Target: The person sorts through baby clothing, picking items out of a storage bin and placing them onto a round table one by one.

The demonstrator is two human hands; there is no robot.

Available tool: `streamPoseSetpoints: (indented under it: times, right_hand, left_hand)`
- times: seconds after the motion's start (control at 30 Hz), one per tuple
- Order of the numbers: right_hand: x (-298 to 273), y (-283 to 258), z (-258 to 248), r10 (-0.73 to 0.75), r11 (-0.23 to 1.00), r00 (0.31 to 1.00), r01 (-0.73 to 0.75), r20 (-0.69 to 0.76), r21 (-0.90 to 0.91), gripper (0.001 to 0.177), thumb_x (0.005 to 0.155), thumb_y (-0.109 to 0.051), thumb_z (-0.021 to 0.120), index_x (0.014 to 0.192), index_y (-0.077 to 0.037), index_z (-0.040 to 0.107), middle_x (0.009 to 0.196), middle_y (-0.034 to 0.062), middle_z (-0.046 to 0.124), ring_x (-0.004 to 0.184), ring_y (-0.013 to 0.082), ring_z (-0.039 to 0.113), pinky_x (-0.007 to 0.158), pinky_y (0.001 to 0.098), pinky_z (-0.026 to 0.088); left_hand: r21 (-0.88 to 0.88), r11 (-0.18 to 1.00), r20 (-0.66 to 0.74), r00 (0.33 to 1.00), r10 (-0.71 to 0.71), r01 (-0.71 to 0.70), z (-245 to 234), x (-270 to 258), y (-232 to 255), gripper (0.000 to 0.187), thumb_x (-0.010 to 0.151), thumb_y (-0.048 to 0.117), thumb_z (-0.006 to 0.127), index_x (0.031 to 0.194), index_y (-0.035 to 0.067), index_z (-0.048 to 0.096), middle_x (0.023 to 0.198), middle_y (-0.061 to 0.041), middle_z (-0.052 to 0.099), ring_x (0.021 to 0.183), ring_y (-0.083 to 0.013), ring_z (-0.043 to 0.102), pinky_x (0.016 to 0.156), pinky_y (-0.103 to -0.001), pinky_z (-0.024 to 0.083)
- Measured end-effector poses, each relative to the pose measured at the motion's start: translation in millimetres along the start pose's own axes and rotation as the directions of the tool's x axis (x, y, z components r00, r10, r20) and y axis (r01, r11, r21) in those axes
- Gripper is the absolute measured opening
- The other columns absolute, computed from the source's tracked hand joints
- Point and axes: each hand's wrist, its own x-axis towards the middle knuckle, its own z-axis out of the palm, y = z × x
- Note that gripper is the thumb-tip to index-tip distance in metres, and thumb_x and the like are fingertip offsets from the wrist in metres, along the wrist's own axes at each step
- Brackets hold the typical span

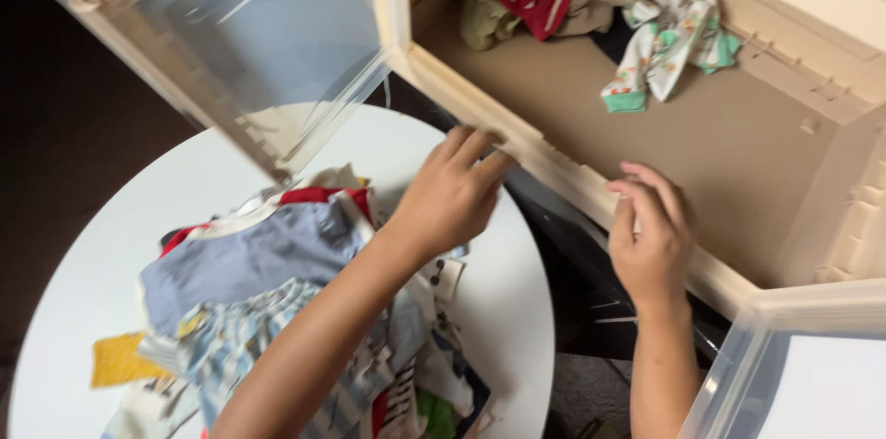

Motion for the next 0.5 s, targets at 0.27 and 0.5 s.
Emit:
streamPoseSetpoints:
  times: [0.27, 0.5]
  right_hand:
    - [1.2, 53.9, -5.8, 0.259, 0.939, 0.955, -0.214, 0.143, -0.269, 0.022, 0.101, -0.018, 0.064, 0.120, -0.008, 0.068, 0.121, 0.0118, 0.071, 0.117, 0.0351, 0.064, 0.100, 0.0451, 0.050]
    - [7.4, 52.8, -2.1, 0.456, 0.869, 0.878, -0.404, 0.145, -0.284, 0.026, 0.101, -0.024, 0.063, 0.121, -0.009, 0.068, 0.119, 0.0147, 0.072, 0.113, 0.0353, 0.066, 0.092, 0.0447, 0.052]
  left_hand:
    - [0.253, 0.936, 0.103, 0.955, -0.279, 0.246, 168.2, 139.9, -81.6, 0.045, 0.084, 0.017, 0.065, 0.128, 0.007, 0.064, 0.133, -0.017, 0.054, 0.130, -0.0401, 0.048, 0.101, -0.056, 0.045]
    - [0.469, 0.800, 0.322, 0.770, -0.550, 0.375, 190.0, 186.6, -139.8, 0.052, 0.083, 0.027, 0.062, 0.131, 0.008, 0.064, 0.168, -0.015, 0.012, 0.149, -0.0444, 0.015, 0.116, -0.059, 0.024]
